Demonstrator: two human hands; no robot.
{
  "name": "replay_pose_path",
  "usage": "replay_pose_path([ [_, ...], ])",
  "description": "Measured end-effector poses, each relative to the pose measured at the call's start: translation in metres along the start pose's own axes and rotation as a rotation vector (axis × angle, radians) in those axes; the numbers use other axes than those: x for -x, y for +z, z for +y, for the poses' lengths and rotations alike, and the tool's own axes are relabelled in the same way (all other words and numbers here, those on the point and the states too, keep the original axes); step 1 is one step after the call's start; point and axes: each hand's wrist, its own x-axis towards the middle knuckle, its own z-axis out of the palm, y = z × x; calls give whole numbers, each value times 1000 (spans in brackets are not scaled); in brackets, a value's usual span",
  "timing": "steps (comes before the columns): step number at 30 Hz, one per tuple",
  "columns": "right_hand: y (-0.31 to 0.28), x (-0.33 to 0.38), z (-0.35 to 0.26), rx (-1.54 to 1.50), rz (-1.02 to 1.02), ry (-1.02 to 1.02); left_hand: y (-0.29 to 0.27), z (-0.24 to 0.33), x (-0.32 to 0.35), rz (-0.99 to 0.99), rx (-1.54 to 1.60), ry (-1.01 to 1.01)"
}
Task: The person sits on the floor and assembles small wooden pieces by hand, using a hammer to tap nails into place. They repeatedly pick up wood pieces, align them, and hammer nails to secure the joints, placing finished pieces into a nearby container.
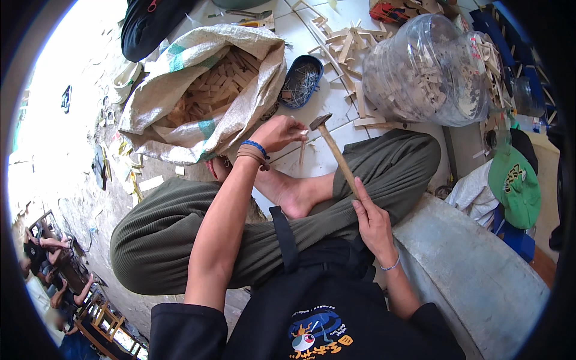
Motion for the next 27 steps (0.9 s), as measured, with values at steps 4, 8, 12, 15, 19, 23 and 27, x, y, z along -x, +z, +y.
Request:
replay_pose_path([
  [4,3,-2,6,5,51,-69,6,13,-3,119,-6,-5],
  [8,2,2,10,6,18,8,-1,20,-8,190,-63,38],
  [12,0,0,10,-26,-8,52,-1,23,-9,201,-119,9],
  [15,1,-1,9,-15,-10,56,3,20,-5,224,-108,-5],
  [19,1,1,8,12,-14,20,5,16,2,270,-70,-2],
  [23,5,-1,8,67,31,-100,10,18,12,301,14,-69],
  [27,13,-6,10,252,44,-135,11,20,19,336,30,-107],
])
